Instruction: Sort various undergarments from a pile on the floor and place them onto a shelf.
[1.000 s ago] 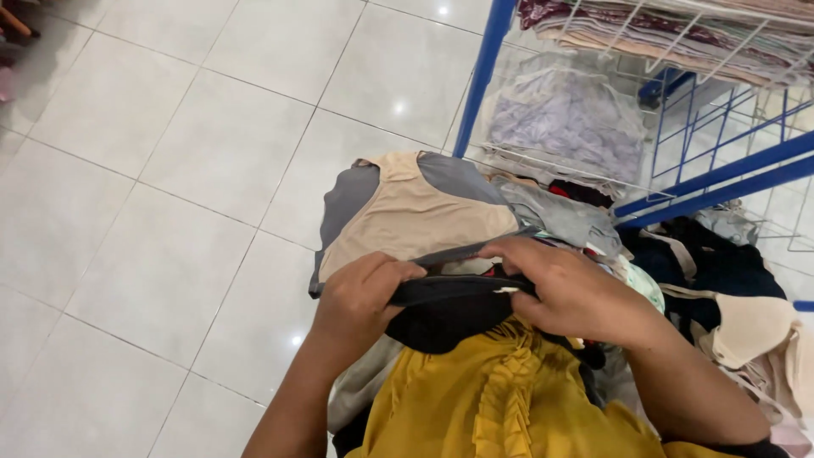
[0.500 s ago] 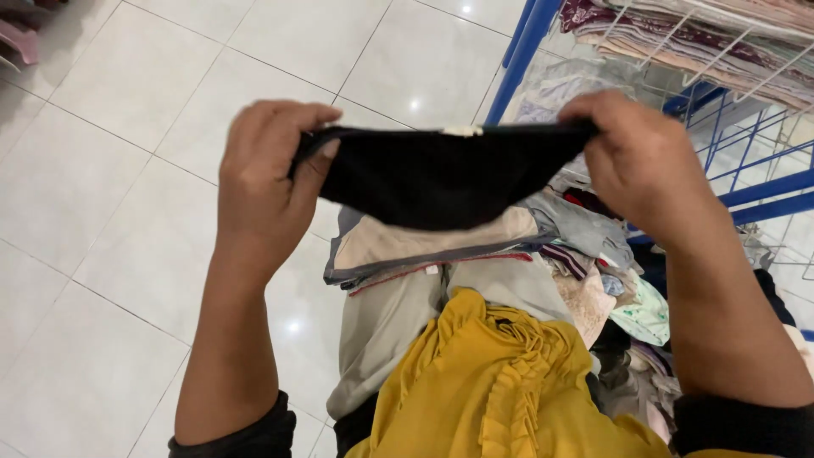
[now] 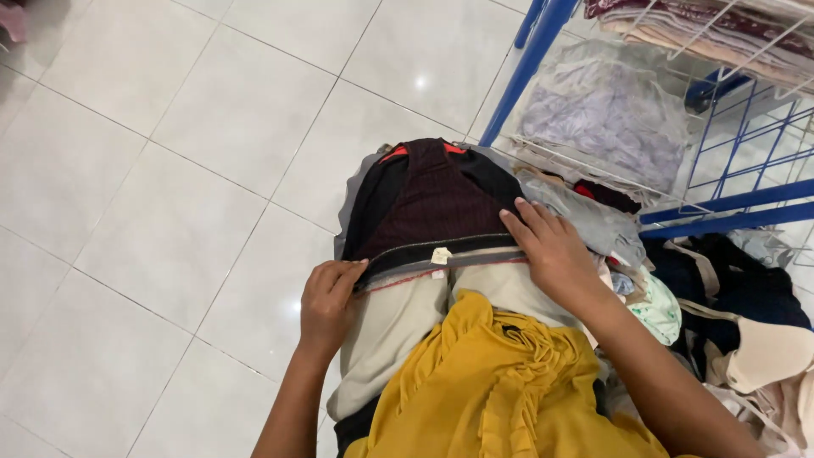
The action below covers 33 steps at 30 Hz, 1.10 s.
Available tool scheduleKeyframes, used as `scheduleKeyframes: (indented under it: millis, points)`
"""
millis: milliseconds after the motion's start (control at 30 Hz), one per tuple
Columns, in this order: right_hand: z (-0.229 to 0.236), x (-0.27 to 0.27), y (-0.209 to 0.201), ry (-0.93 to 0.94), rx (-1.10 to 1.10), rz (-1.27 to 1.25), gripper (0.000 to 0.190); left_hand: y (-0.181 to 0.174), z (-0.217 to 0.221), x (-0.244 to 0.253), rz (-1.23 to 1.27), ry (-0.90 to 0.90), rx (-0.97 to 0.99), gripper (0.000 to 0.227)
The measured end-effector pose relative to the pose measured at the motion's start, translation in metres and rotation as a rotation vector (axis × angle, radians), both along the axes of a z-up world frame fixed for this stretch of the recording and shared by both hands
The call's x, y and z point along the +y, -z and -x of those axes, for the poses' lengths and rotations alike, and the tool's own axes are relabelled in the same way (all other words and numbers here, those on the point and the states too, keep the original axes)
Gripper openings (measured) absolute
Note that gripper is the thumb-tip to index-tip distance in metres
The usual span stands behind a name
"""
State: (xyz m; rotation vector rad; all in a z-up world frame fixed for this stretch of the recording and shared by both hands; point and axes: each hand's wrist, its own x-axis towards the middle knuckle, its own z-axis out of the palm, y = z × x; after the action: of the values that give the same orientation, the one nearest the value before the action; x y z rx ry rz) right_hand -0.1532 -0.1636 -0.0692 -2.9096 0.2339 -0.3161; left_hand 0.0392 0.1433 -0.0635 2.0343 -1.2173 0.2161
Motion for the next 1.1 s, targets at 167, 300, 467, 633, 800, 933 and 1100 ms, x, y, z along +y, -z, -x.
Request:
scheduleKeyframes:
  millis: [167, 300, 467, 633, 800, 933, 1100]
  points:
    - [-0.005, -0.009, -0.035, 0.072, 0.165, -0.129, 0.079, -0.007, -0.006, 0.002, -0.009, 0.007, -0.059, 0.036]
    - [0.008, -0.027, -0.039, 0.086, 0.239, -0.171, 0.075, -0.021, -0.014, 0.003, -0.079, 0.044, -0.020, 0.035]
    - [0.011, -0.037, -0.051, 0.122, 0.093, -0.371, 0.056, -0.050, -0.025, -0.021, -0.129, 0.086, -0.017, 0.036]
    - [-0.032, -0.014, -0.025, 0.186, -0.217, -0.290, 0.051, -0.056, -0.012, -0.101, -0.155, 0.144, -0.003, 0.035]
    - [-0.030, -0.012, 0.023, 0.305, -0.058, -0.430, 0.070, -0.018, -0.001, -0.124, -0.380, 0.084, -0.217, 0.053]
    - [-0.004, -0.040, 0.073, 0.255, -0.152, -0.660, 0.070, -0.021, -0.004, -0.122, -0.346, 0.093, -0.126, 0.051]
    - [0.021, -0.098, 0.180, 0.644, -0.099, -0.364, 0.061, -0.021, -0.003, -0.123, -0.361, 0.071, -0.124, 0.048]
